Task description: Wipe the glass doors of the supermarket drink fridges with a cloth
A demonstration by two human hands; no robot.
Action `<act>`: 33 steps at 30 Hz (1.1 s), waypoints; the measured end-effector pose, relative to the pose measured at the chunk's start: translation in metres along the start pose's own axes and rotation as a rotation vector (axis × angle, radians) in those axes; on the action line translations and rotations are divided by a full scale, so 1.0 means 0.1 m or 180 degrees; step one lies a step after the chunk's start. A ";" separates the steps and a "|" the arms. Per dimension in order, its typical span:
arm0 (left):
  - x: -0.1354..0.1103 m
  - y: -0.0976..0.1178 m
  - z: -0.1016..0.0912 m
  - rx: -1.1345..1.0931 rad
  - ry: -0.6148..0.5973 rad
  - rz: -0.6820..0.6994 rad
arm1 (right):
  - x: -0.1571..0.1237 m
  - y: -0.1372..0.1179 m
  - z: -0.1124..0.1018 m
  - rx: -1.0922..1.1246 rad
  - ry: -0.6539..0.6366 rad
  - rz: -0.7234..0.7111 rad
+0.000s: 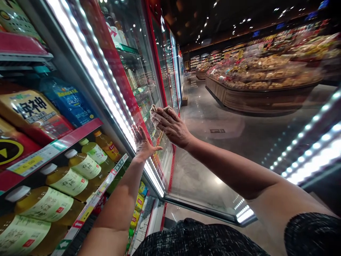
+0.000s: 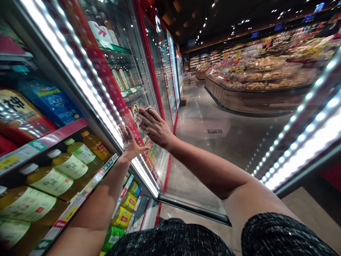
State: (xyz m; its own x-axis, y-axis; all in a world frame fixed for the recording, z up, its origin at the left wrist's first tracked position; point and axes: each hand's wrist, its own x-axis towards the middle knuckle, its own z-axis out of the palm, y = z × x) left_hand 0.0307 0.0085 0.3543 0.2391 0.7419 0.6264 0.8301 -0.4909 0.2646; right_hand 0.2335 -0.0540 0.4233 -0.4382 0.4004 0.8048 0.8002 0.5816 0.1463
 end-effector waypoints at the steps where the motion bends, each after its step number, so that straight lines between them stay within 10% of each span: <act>1: -0.01 0.00 -0.01 -0.0056 -0.0019 0.0011 | -0.04 -0.01 -0.02 -0.0038 0.0008 0.0022; 11: 0.06 0.14 -0.07 -0.0558 0.0728 -0.0121 | -0.58 -0.02 -0.13 -0.0119 -0.0048 -0.0044; 33: 0.09 0.23 -0.10 -0.0471 0.0242 -0.0181 | -1.15 0.13 -0.78 -0.0833 0.0236 0.0625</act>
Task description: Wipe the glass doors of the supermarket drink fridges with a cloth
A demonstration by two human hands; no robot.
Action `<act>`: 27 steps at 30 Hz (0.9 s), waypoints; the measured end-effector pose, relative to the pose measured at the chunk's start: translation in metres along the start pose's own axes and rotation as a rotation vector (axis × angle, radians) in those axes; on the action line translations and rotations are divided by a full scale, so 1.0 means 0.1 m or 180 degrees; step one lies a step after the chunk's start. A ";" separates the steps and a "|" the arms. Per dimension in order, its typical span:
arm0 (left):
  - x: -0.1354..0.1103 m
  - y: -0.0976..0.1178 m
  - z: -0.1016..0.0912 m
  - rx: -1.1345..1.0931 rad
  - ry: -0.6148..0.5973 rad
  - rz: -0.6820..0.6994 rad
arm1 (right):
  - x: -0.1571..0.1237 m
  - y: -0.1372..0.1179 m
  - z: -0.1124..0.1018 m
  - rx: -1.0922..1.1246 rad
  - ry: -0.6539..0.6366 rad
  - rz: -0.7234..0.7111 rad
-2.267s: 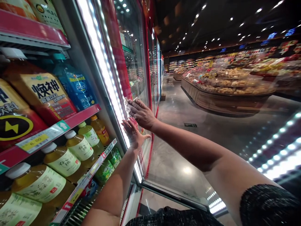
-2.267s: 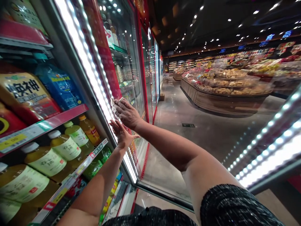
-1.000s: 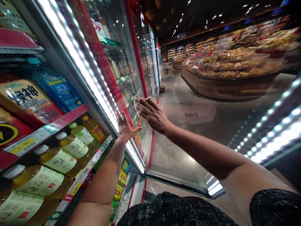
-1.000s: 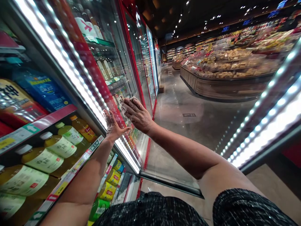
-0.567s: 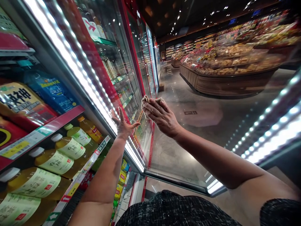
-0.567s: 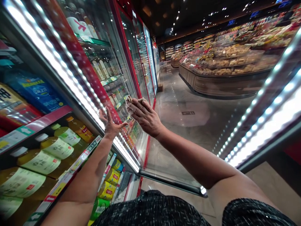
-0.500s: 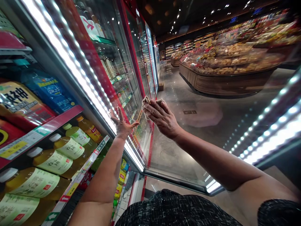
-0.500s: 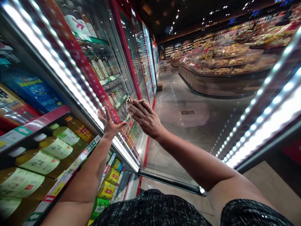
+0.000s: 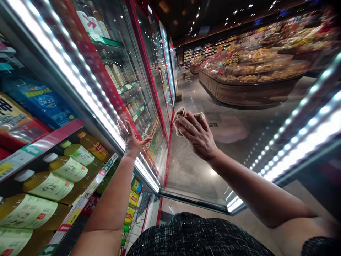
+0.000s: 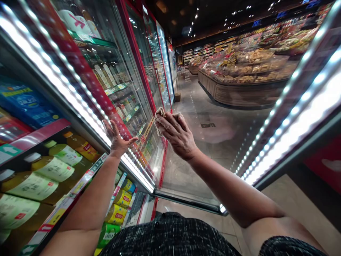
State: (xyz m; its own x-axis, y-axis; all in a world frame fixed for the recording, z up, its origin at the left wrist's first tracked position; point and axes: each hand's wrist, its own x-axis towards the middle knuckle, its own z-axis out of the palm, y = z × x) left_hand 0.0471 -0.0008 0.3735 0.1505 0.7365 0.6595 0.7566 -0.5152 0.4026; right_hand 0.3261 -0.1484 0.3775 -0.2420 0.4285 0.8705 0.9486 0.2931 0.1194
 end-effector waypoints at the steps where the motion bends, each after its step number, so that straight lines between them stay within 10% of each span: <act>1: 0.00 0.00 0.00 0.0021 0.0018 0.0032 | -0.05 0.01 0.00 -0.0035 0.0018 0.0020; 27: 0.00 0.04 0.08 0.0011 0.0059 0.0023 | -0.76 0.63 -0.22 -0.0716 -0.0170 -0.0056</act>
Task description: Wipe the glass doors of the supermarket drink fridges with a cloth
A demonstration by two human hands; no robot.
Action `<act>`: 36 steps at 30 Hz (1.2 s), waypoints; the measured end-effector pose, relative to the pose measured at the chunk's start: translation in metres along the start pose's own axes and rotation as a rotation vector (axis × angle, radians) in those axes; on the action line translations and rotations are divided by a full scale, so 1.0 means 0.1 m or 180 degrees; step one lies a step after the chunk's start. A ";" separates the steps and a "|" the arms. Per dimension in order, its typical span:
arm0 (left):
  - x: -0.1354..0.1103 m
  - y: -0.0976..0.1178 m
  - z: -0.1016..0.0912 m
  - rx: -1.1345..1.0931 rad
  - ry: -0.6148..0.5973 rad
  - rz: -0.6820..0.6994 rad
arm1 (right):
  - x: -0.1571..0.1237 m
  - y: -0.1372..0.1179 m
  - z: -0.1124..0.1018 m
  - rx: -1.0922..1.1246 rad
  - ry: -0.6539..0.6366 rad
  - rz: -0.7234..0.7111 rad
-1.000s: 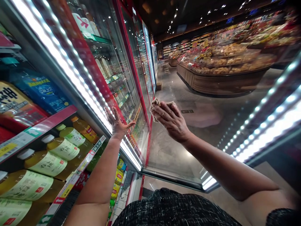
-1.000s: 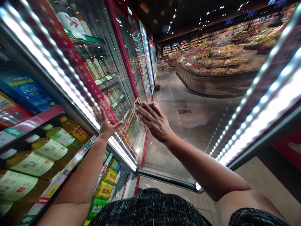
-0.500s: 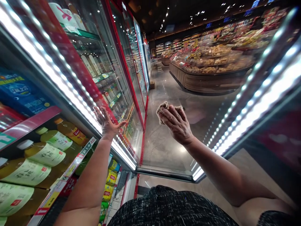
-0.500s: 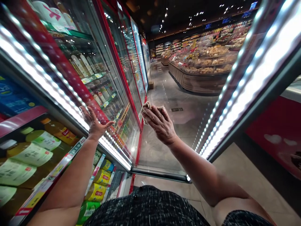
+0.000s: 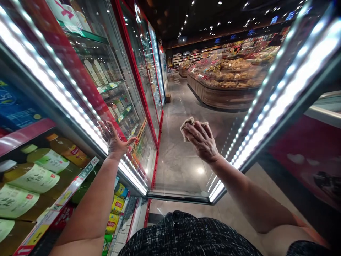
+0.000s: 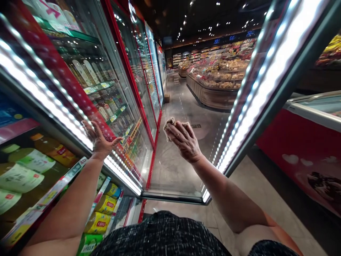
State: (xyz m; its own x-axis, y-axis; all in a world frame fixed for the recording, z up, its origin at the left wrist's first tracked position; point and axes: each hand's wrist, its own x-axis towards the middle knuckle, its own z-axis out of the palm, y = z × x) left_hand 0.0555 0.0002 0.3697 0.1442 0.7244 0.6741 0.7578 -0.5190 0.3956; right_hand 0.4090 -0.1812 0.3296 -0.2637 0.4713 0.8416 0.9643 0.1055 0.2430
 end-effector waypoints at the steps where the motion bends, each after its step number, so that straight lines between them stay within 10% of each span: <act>1: 0.00 0.01 0.00 -0.0011 0.0004 -0.0002 | 0.03 0.07 -0.03 -0.0079 0.0051 0.0101; 28: -0.07 -0.06 0.15 -0.0157 0.0055 -0.0038 | -0.47 0.80 -0.05 -0.0295 0.0694 0.0547; 36: -0.09 -0.05 0.15 -0.0221 0.0069 -0.0011 | -0.19 1.28 -0.51 -0.0689 0.0668 0.0921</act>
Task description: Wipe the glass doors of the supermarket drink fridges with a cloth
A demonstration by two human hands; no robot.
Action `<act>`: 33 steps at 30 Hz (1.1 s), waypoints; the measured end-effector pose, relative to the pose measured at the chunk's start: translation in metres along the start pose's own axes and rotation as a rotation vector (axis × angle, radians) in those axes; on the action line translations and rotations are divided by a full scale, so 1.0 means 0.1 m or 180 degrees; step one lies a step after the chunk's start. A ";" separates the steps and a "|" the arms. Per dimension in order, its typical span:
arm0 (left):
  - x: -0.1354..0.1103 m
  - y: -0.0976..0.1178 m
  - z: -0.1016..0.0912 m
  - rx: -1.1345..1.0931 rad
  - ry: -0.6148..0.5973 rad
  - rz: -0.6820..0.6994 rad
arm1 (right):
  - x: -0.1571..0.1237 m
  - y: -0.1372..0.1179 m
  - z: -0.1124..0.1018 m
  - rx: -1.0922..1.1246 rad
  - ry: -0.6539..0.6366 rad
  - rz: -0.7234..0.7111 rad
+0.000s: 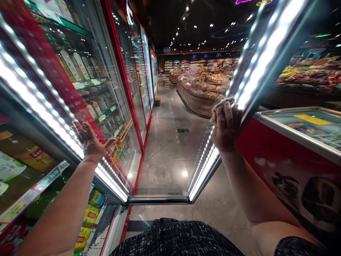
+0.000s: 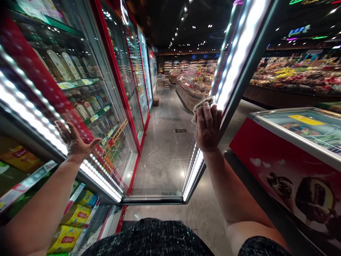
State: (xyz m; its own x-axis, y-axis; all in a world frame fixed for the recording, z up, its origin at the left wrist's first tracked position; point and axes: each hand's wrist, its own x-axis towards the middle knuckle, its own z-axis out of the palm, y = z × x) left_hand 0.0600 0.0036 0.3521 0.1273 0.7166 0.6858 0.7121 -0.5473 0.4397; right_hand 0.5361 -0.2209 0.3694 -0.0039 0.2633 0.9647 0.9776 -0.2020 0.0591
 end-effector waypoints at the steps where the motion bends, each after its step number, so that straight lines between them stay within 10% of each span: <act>1: 0.00 0.00 0.00 -0.0046 -0.0018 -0.0029 | 0.04 0.04 -0.03 -0.0095 0.0001 0.0068; 9: 0.00 -0.01 -0.01 -0.0048 -0.0101 -0.0160 | -0.27 0.03 -0.10 -0.0460 0.0387 -0.0225; 17: 0.00 -0.02 0.00 -0.0059 -0.0113 -0.0148 | 0.37 0.15 -0.08 -0.0161 0.0629 0.0045; 24: -0.02 -0.06 0.03 0.0101 -0.0002 -0.0058 | 0.03 -0.19 -0.08 -0.0011 0.0234 -0.0074; 33: 0.00 0.07 -0.02 -0.0216 -0.0118 -0.0161 | 0.34 -0.24 0.05 0.0590 0.0438 -0.0033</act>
State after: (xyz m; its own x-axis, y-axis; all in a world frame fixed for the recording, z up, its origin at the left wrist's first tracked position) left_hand 0.0636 -0.0015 0.3568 0.1187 0.7588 0.6404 0.6700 -0.5372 0.5124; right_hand 0.5135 -0.2023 0.3998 -0.0303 0.1308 0.9909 0.9993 -0.0198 0.0332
